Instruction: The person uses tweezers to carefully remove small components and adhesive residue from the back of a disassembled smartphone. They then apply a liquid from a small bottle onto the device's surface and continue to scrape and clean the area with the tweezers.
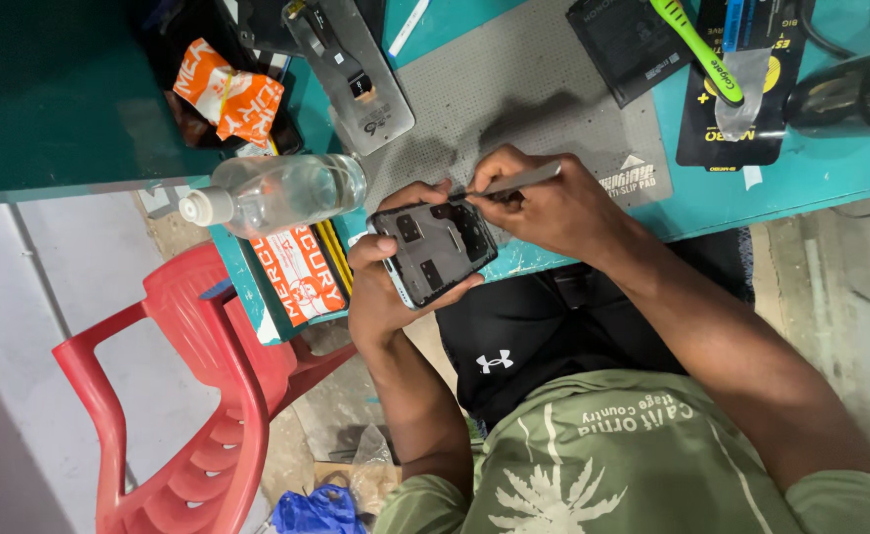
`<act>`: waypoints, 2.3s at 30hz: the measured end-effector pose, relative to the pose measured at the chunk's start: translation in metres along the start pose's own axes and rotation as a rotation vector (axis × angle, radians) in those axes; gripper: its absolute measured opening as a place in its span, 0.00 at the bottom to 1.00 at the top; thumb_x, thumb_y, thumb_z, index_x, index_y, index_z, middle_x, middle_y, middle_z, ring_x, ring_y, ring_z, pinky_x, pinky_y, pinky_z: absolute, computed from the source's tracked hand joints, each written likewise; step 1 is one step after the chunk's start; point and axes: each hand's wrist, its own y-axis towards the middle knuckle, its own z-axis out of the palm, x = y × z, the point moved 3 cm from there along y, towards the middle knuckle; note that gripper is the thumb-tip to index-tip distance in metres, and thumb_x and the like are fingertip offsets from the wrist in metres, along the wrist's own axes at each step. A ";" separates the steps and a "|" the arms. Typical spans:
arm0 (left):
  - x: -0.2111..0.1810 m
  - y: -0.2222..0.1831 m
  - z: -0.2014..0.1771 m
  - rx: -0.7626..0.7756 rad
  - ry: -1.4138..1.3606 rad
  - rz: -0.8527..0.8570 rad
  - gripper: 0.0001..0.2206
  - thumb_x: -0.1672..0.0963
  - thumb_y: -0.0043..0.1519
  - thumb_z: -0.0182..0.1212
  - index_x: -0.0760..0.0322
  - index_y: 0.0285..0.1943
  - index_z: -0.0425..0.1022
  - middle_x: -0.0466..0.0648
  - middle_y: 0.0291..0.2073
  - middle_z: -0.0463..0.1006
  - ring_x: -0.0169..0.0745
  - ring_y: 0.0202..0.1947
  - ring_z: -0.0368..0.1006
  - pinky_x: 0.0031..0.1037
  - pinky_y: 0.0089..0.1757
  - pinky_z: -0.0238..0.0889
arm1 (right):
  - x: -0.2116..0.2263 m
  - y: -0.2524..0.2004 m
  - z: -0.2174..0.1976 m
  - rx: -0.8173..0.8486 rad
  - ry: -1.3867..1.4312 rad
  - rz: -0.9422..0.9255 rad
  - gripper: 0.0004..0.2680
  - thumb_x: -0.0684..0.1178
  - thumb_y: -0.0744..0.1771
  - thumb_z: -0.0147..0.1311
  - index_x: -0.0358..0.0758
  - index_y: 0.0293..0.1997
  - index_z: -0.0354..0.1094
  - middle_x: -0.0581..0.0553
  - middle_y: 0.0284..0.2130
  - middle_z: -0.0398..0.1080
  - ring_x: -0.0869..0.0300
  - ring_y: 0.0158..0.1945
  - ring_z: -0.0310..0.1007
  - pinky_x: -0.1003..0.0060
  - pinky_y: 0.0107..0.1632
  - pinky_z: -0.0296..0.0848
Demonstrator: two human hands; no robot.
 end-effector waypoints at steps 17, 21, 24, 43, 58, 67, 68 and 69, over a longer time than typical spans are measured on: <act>-0.007 0.006 0.001 0.034 0.037 0.001 0.45 0.62 0.49 0.83 0.38 0.70 0.53 0.58 0.63 0.68 0.56 0.62 0.69 0.40 0.56 0.72 | 0.000 0.001 0.003 -0.010 -0.030 0.004 0.08 0.43 0.67 0.65 0.35 0.42 0.65 0.45 0.28 0.76 0.58 0.29 0.80 0.66 0.29 0.76; -0.009 0.008 0.000 0.064 0.071 -0.002 0.46 0.62 0.48 0.84 0.38 0.69 0.54 0.58 0.62 0.69 0.55 0.62 0.71 0.38 0.54 0.74 | 0.000 0.003 0.003 -0.004 0.005 0.022 0.08 0.42 0.67 0.64 0.34 0.42 0.66 0.42 0.30 0.77 0.56 0.32 0.81 0.64 0.32 0.78; -0.010 0.013 -0.002 0.089 0.080 0.007 0.46 0.62 0.48 0.84 0.39 0.69 0.54 0.58 0.62 0.69 0.53 0.60 0.71 0.37 0.53 0.74 | 0.002 0.007 0.003 0.028 0.052 0.089 0.08 0.41 0.66 0.64 0.33 0.42 0.67 0.41 0.31 0.77 0.54 0.33 0.81 0.61 0.34 0.78; -0.013 0.009 0.001 0.051 0.047 0.003 0.47 0.63 0.49 0.83 0.39 0.70 0.52 0.57 0.63 0.68 0.48 0.58 0.73 0.35 0.54 0.73 | 0.011 0.030 -0.005 0.071 0.147 0.509 0.11 0.40 0.61 0.67 0.31 0.43 0.70 0.35 0.33 0.78 0.50 0.38 0.82 0.57 0.39 0.79; -0.011 0.004 0.003 0.074 0.055 0.043 0.46 0.63 0.49 0.82 0.38 0.69 0.53 0.57 0.62 0.68 0.56 0.64 0.70 0.40 0.56 0.72 | 0.014 0.027 -0.006 0.114 0.128 0.602 0.12 0.40 0.60 0.69 0.31 0.43 0.71 0.35 0.33 0.78 0.51 0.38 0.82 0.57 0.41 0.78; -0.009 0.001 0.004 0.061 0.046 0.047 0.46 0.63 0.49 0.82 0.37 0.69 0.53 0.59 0.61 0.68 0.58 0.64 0.71 0.41 0.55 0.74 | 0.018 0.023 -0.011 0.136 0.181 0.743 0.11 0.40 0.61 0.66 0.32 0.43 0.69 0.37 0.29 0.77 0.53 0.29 0.81 0.58 0.33 0.77; -0.008 -0.001 0.003 0.054 0.042 0.041 0.46 0.63 0.49 0.82 0.37 0.69 0.53 0.59 0.61 0.68 0.58 0.63 0.71 0.42 0.55 0.74 | 0.018 0.023 -0.011 0.083 0.248 0.722 0.12 0.40 0.61 0.65 0.31 0.45 0.68 0.38 0.30 0.77 0.53 0.29 0.81 0.57 0.32 0.78; -0.008 -0.003 0.004 0.042 0.025 0.045 0.47 0.64 0.49 0.82 0.36 0.71 0.52 0.59 0.62 0.68 0.58 0.63 0.71 0.43 0.56 0.74 | 0.018 0.022 -0.013 0.031 0.314 0.700 0.12 0.40 0.61 0.64 0.31 0.46 0.67 0.39 0.30 0.77 0.52 0.30 0.81 0.57 0.31 0.78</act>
